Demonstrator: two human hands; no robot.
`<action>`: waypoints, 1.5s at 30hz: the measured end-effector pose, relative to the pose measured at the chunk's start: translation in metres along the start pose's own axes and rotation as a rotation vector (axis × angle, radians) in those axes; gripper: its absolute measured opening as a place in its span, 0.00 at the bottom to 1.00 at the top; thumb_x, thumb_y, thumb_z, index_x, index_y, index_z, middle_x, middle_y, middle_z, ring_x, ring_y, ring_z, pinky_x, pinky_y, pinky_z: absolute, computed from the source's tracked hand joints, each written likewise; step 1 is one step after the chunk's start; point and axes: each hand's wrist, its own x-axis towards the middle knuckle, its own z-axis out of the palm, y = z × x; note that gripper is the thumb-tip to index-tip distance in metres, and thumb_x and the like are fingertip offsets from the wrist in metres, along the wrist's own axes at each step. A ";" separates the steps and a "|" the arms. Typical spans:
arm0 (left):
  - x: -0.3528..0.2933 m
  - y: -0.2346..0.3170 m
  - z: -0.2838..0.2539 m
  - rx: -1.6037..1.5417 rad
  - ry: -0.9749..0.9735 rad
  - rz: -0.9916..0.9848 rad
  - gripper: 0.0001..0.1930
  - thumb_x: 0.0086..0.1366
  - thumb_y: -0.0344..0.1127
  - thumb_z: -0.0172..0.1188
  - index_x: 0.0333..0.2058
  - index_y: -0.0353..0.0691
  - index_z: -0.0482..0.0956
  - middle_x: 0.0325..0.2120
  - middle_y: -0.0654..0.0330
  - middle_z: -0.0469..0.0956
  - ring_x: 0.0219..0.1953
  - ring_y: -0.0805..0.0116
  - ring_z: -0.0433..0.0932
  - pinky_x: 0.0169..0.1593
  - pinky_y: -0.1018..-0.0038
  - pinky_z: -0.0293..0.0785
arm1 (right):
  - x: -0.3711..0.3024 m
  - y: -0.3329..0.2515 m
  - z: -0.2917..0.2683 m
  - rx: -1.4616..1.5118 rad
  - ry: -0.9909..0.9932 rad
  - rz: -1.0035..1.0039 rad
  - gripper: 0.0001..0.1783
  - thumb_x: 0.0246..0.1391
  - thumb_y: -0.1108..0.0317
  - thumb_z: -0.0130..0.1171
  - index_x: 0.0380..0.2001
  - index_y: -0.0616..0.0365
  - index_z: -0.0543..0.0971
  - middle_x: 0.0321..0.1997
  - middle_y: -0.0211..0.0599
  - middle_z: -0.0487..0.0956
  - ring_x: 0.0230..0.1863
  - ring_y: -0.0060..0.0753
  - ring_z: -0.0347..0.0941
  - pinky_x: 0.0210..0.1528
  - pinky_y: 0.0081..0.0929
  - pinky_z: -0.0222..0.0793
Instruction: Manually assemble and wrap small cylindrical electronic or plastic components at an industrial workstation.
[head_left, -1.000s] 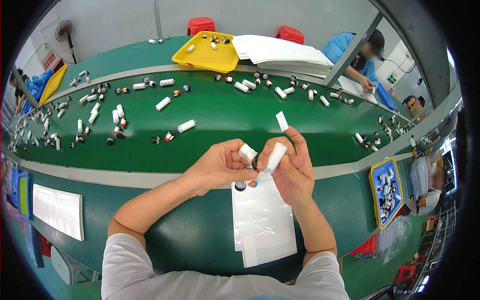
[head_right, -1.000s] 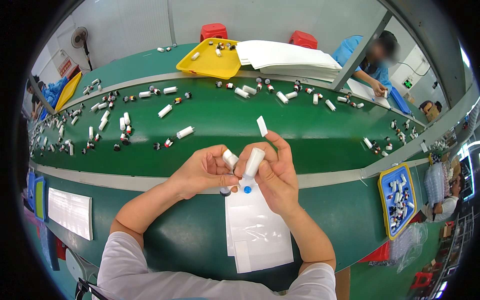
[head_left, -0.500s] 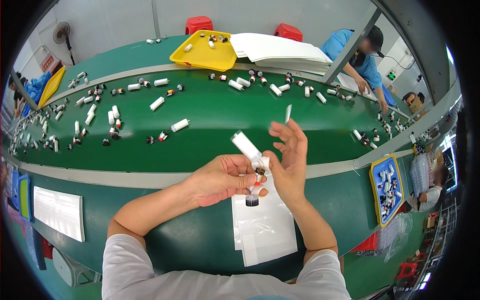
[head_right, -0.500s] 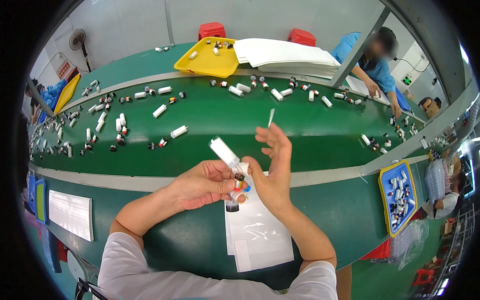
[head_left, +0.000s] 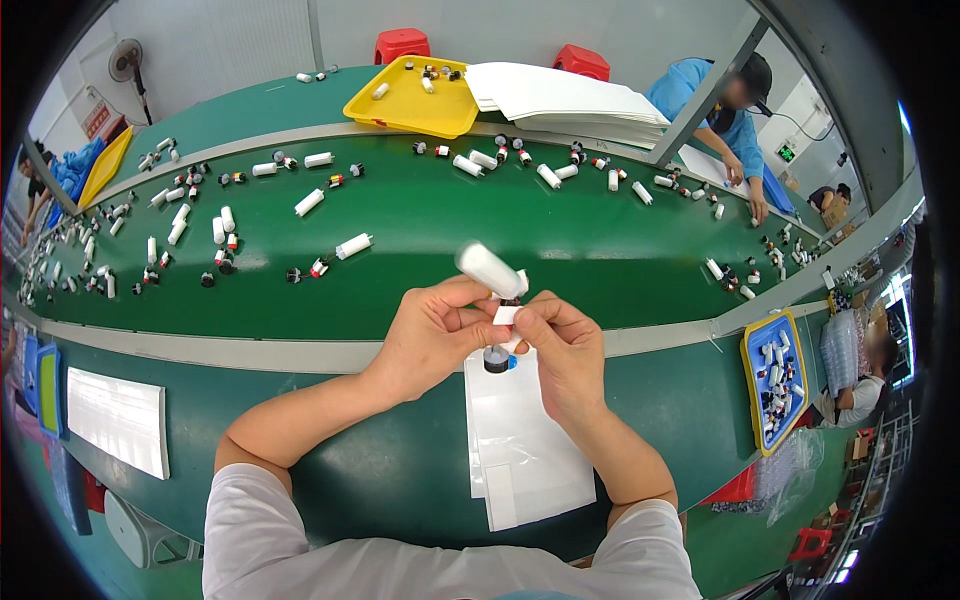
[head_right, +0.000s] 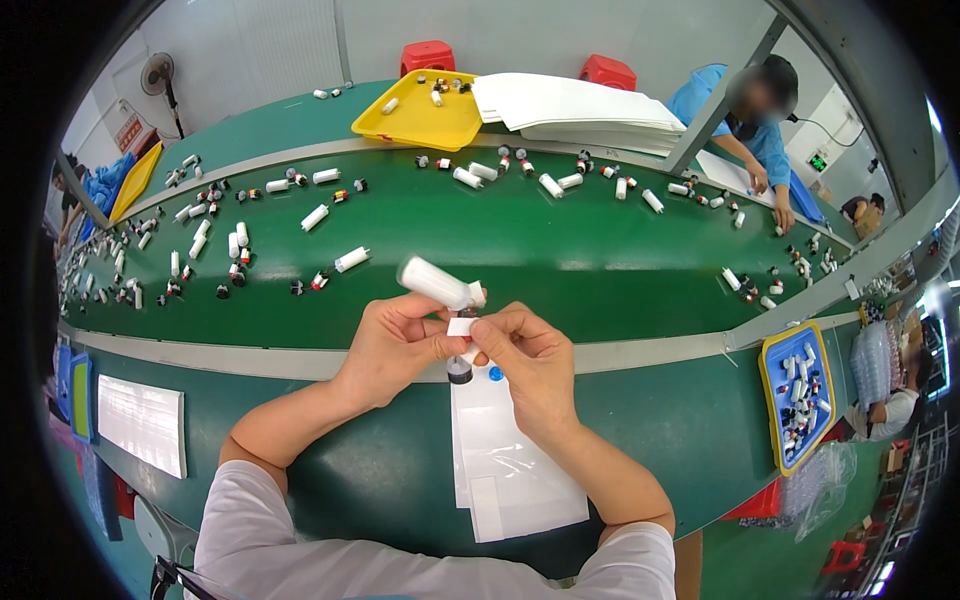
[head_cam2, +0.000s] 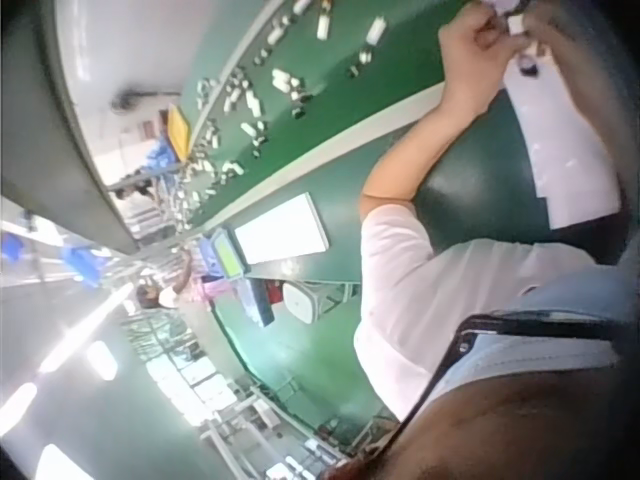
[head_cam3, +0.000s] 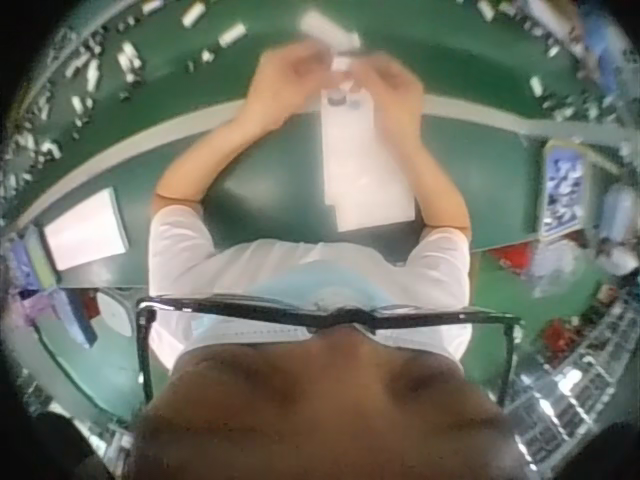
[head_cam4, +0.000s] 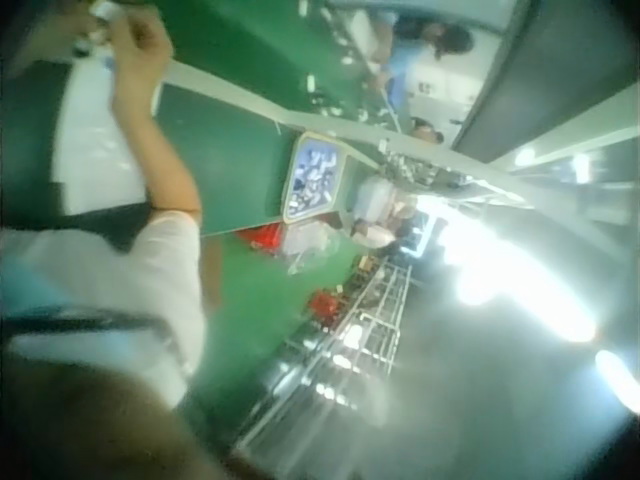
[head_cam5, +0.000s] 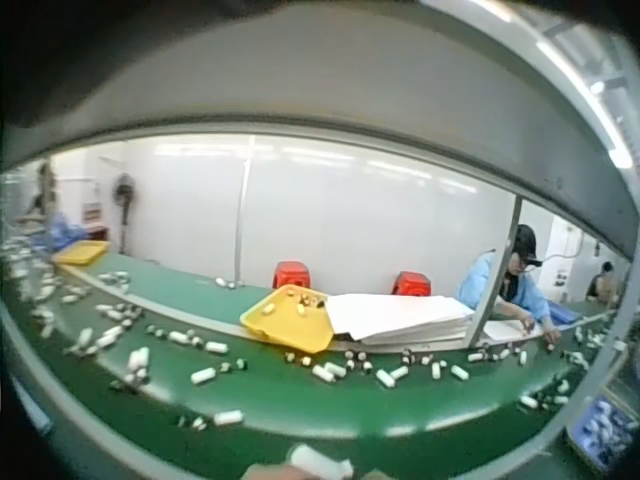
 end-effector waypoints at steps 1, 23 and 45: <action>0.000 -0.002 0.003 0.098 0.025 0.115 0.15 0.62 0.21 0.63 0.49 0.29 0.78 0.40 0.59 0.79 0.37 0.75 0.78 0.41 0.78 0.76 | 0.001 0.000 0.001 -0.037 0.020 -0.065 0.06 0.59 0.72 0.63 0.29 0.61 0.80 0.33 0.29 0.77 0.34 0.20 0.70 0.39 0.20 0.64; 0.046 -0.008 -0.061 1.844 0.533 0.398 0.33 0.50 0.25 0.72 0.56 0.38 0.69 0.51 0.51 0.70 0.43 0.50 0.76 0.49 0.63 0.70 | -0.024 0.021 -0.059 -0.894 -0.156 -0.235 0.15 0.52 0.79 0.58 0.45 0.62 0.77 0.45 0.42 0.76 0.43 0.42 0.74 0.40 0.31 0.71; -0.140 -0.080 0.075 1.285 -0.418 0.257 0.17 0.49 0.40 0.73 0.39 0.45 0.86 0.55 0.40 0.64 0.60 0.38 0.60 0.61 0.48 0.55 | -0.169 0.031 -0.050 -1.486 -0.162 -0.296 0.20 0.48 0.69 0.56 0.45 0.65 0.75 0.45 0.40 0.71 0.47 0.38 0.68 0.42 0.30 0.67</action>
